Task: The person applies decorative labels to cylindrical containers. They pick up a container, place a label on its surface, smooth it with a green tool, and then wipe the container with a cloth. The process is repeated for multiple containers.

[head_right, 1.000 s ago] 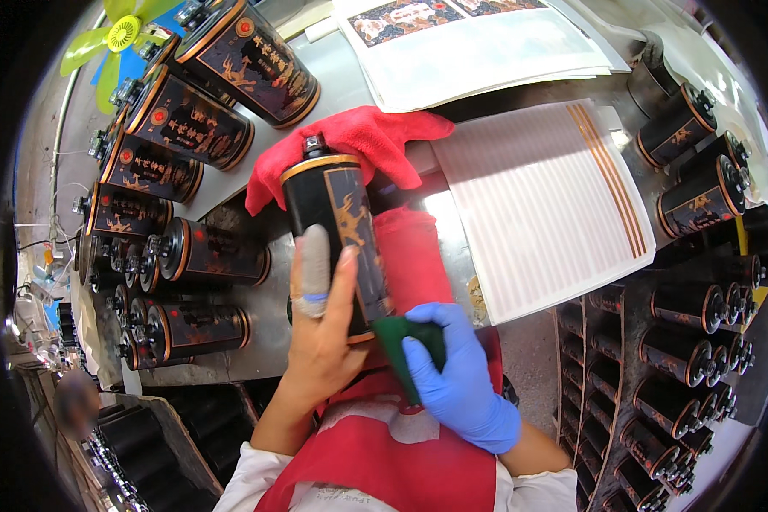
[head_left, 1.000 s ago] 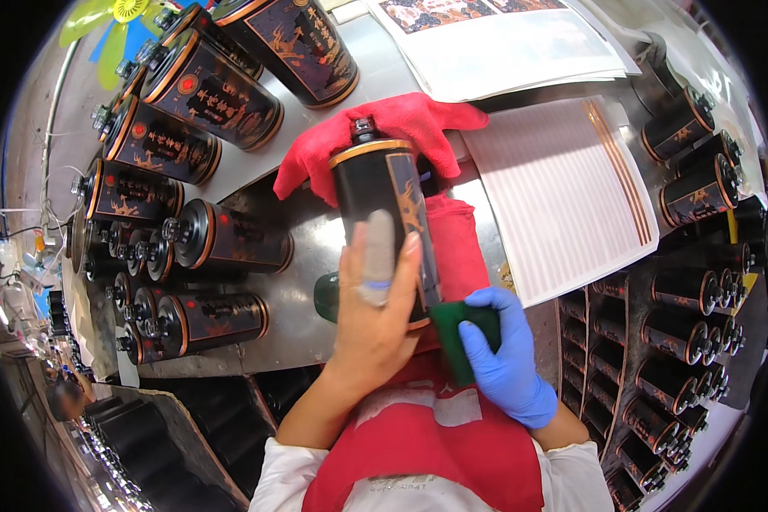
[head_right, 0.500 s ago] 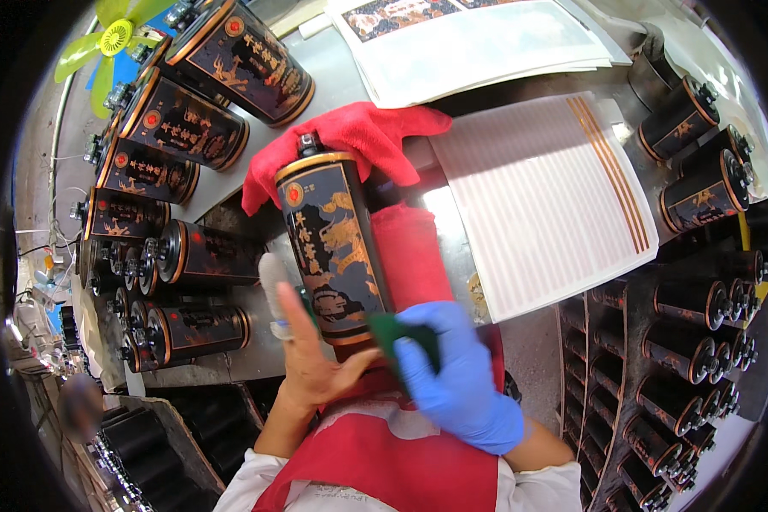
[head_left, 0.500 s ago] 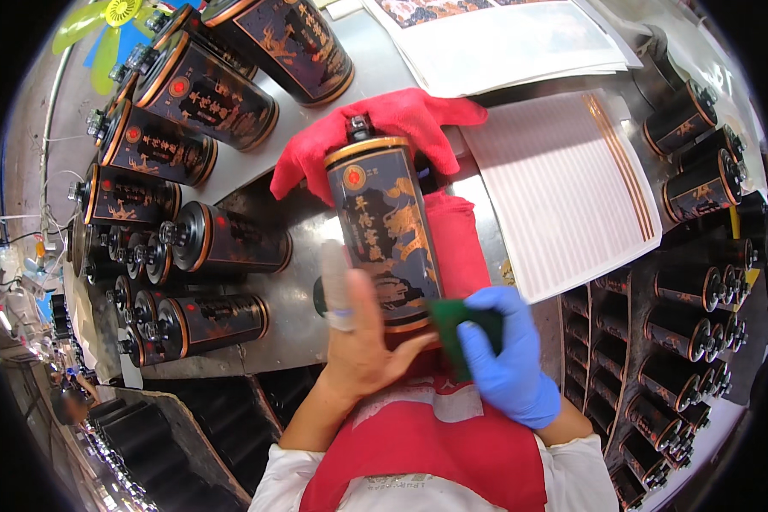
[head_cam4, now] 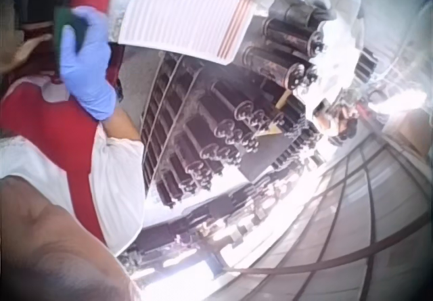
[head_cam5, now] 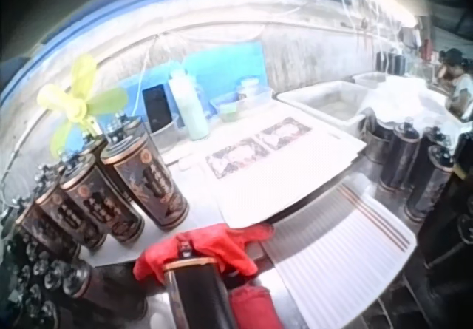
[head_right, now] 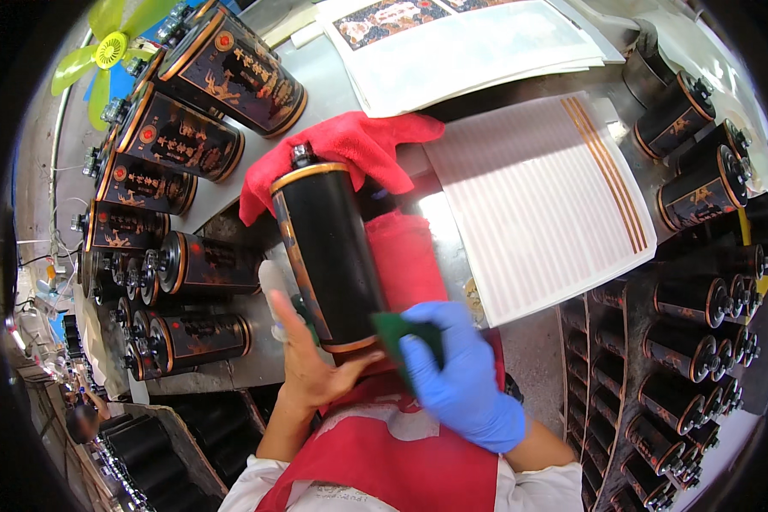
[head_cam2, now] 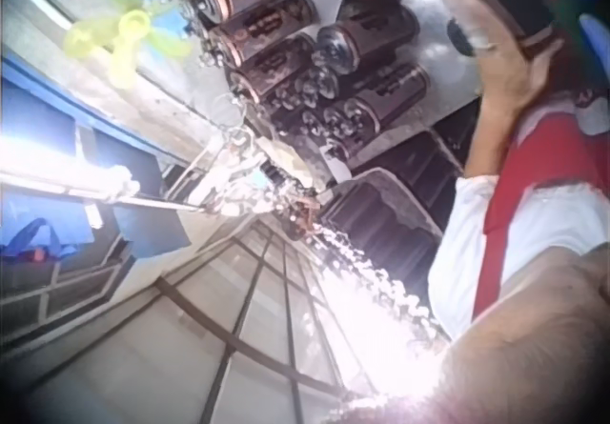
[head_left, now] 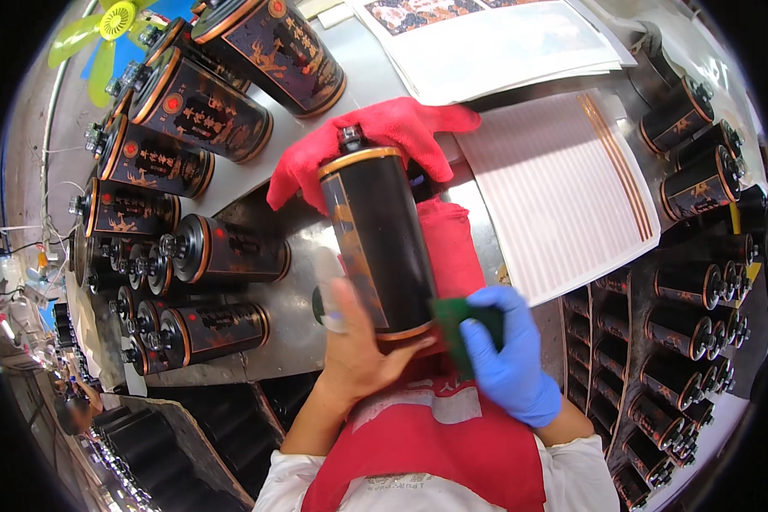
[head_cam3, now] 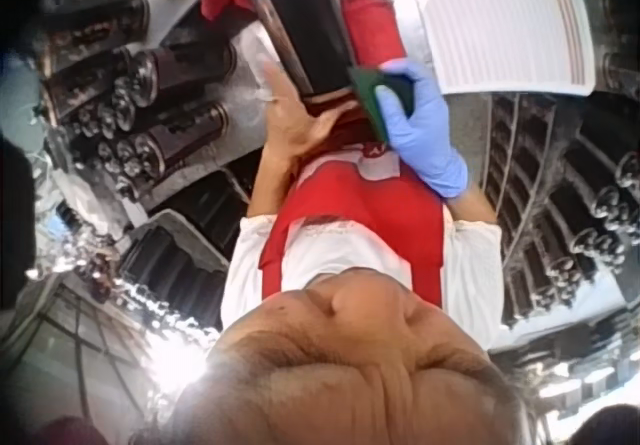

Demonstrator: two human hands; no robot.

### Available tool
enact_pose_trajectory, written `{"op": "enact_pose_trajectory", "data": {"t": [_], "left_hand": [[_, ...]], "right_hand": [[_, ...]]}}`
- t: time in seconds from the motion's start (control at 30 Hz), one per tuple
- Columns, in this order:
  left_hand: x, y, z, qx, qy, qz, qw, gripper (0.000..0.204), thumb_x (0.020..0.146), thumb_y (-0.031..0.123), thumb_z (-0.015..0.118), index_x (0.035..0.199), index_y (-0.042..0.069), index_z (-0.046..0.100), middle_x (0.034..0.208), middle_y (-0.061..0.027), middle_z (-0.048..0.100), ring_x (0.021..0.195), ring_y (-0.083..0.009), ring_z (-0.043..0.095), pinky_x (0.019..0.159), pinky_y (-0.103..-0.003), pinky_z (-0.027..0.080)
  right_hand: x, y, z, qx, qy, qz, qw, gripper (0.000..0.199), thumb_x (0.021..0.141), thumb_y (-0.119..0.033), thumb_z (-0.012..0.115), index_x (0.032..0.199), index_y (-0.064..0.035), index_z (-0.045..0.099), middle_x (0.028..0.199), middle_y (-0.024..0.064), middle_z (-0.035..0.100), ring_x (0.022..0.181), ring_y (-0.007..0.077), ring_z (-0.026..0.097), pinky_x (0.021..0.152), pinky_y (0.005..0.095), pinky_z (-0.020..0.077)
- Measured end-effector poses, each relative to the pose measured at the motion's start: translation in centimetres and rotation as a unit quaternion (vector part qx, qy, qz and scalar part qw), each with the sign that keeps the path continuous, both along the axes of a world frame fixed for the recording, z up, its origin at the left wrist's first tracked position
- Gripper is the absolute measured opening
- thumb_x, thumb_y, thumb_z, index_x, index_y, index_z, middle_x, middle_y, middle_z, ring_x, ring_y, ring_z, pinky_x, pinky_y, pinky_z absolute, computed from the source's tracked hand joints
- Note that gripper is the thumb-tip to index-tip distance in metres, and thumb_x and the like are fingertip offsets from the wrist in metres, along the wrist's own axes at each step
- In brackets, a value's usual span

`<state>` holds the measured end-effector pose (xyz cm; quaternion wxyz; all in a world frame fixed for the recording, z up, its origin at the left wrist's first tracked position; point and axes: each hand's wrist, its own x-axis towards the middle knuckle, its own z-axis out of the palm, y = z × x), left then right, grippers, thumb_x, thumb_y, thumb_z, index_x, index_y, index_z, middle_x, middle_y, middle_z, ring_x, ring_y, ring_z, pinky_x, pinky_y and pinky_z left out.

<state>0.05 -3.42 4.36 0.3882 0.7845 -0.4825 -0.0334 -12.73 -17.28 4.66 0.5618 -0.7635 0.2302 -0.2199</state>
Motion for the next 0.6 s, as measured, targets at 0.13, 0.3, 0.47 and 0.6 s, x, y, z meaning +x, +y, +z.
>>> {"op": "enact_pose_trajectory", "data": {"t": [0.13,0.3,0.47,0.6], "left_hand": [[0.3,-1.8,1.5,0.148,-0.183,-0.022,0.972,0.07,0.069,0.021,0.074,0.128,-0.004,0.046,0.135,-0.0274,0.035,0.127,-0.0471,0.03,0.101,-0.056,0.025],[0.9,1.0,-2.6,0.009,0.094,-0.008,0.996,0.097,0.072,0.007,0.073,0.141,-0.008,0.006,0.117,-0.0212,0.055,0.102,-0.03,0.059,0.091,-0.034,0.042],[-0.1,0.3,-1.5,-0.011,-0.07,0.01,0.997,0.086,0.076,0.012,0.067,0.14,-0.008,0.013,0.126,-0.0275,0.044,0.118,-0.043,0.039,0.102,-0.049,0.022],[0.7,-1.2,0.1,0.101,-0.131,-0.019,0.986,0.078,0.073,0.021,0.072,0.134,-0.008,0.032,0.135,-0.0319,0.033,0.127,-0.0504,0.027,0.103,-0.056,0.022]], "right_hand": [[0.4,0.8,-0.1,0.049,0.019,0.016,0.999,0.027,0.084,-0.008,0.06,0.109,-0.0044,0.05,0.098,0.0126,0.058,0.087,0.021,0.06,0.076,0.0291,0.0477],[-0.2,0.0,-2.6,0.09,0.048,-0.037,0.994,0.027,0.086,-0.011,0.058,0.11,-0.0028,0.05,0.097,0.0129,0.057,0.09,0.0204,0.058,0.08,0.0294,0.046],[0.1,-0.1,0.0,0.021,0.002,-0.001,1.0,0.027,0.084,-0.007,0.059,0.109,-0.0036,0.051,0.098,0.0138,0.058,0.084,0.0221,0.062,0.073,0.0293,0.0492],[0.3,0.8,-0.6,0.054,0.007,0.021,0.998,0.027,0.085,-0.009,0.059,0.11,-0.0043,0.05,0.097,0.013,0.059,0.086,0.0215,0.062,0.075,0.0301,0.0488]]}}
